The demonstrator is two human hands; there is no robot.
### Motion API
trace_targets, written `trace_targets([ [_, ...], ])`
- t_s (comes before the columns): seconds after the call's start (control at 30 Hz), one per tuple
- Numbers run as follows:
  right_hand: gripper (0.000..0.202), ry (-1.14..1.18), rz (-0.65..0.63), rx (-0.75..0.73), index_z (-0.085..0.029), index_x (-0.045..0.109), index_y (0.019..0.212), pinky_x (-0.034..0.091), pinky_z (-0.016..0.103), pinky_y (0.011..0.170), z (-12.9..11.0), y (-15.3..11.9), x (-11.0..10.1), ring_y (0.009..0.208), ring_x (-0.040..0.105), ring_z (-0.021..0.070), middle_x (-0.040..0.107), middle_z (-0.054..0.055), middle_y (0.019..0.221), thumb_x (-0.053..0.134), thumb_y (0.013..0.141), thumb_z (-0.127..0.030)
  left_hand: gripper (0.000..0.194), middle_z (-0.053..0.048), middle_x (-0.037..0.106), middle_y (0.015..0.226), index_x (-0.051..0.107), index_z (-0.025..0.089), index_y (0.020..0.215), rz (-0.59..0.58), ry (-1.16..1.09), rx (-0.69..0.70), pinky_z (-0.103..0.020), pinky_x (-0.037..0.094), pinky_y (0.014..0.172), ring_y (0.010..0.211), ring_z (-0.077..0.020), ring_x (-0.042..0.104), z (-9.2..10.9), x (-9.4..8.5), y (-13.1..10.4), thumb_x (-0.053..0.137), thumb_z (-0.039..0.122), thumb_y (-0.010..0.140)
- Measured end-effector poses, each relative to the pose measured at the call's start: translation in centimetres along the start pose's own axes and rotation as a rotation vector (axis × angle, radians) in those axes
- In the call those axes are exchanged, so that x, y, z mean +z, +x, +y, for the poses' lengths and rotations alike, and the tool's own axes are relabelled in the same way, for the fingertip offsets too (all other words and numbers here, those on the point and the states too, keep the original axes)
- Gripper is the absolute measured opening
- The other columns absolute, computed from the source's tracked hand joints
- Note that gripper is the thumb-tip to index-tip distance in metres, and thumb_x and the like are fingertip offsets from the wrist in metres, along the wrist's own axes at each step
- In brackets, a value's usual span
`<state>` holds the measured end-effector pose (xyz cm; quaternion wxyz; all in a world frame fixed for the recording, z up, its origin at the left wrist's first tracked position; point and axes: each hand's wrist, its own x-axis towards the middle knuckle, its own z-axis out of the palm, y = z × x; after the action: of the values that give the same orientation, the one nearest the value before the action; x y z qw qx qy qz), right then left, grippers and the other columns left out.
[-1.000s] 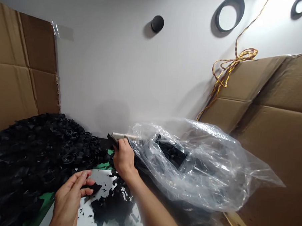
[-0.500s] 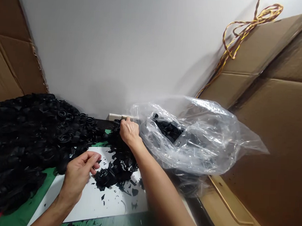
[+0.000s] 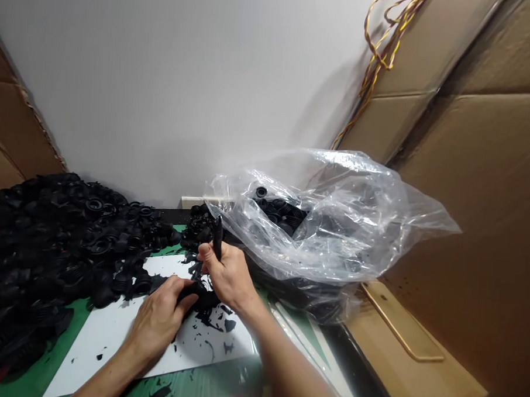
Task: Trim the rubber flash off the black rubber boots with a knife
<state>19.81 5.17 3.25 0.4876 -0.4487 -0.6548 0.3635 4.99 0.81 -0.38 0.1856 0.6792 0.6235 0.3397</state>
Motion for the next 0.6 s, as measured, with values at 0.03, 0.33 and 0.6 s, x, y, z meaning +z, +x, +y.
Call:
trace_targets([
  [0.03, 0.054, 0.121, -0.007, 0.046, -0.015, 0.06, 0.065, 0.037, 0.023, 0.048, 0.3, -0.2, 0.1, 0.049, 0.048, 0.0114, 0.054, 0.001, 0.053, 0.043, 0.082, -0.062, 0.008, -0.004, 0.067, 0.078, 0.067, 0.023, 0.077, 0.012, -0.09, -0.063, -0.034, 0.045, 0.065, 0.073, -0.024, 0.061, 0.0, -0.1, 0.2, 0.062, 0.024, 0.071],
  [0.33, 0.045, 0.772, 0.007, 0.254, -0.014, 0.062, 0.077, 0.039, 0.023, 0.041, 1.8, -1.0, 0.7, 0.041, 0.044, 0.0079, 0.054, -0.002, 0.058, 0.065, 0.07, -0.058, 0.026, 0.002, 0.059, 0.051, 0.061, 0.014, 0.058, -0.002, -1.021, -0.602, -0.021, 0.042, 0.041, 0.043, -0.0099, 0.051, 0.1, -1.9, 0.8, 0.079, 0.032, 0.054],
  [0.6, 0.045, 0.529, 0.016, 0.122, -0.016, 0.064, 0.087, 0.044, 0.027, 0.05, 1.1, -1.8, 1.2, 0.052, 0.051, 0.0135, 0.055, 0.0, 0.059, 0.057, 0.076, -0.06, 0.026, -0.001, 0.066, 0.07, 0.067, 0.013, 0.067, 0.052, -1.106, -0.572, -0.022, 0.053, 0.053, 0.055, -0.0095, 0.057, -0.3, -2.1, 0.7, 0.083, 0.026, 0.052],
])
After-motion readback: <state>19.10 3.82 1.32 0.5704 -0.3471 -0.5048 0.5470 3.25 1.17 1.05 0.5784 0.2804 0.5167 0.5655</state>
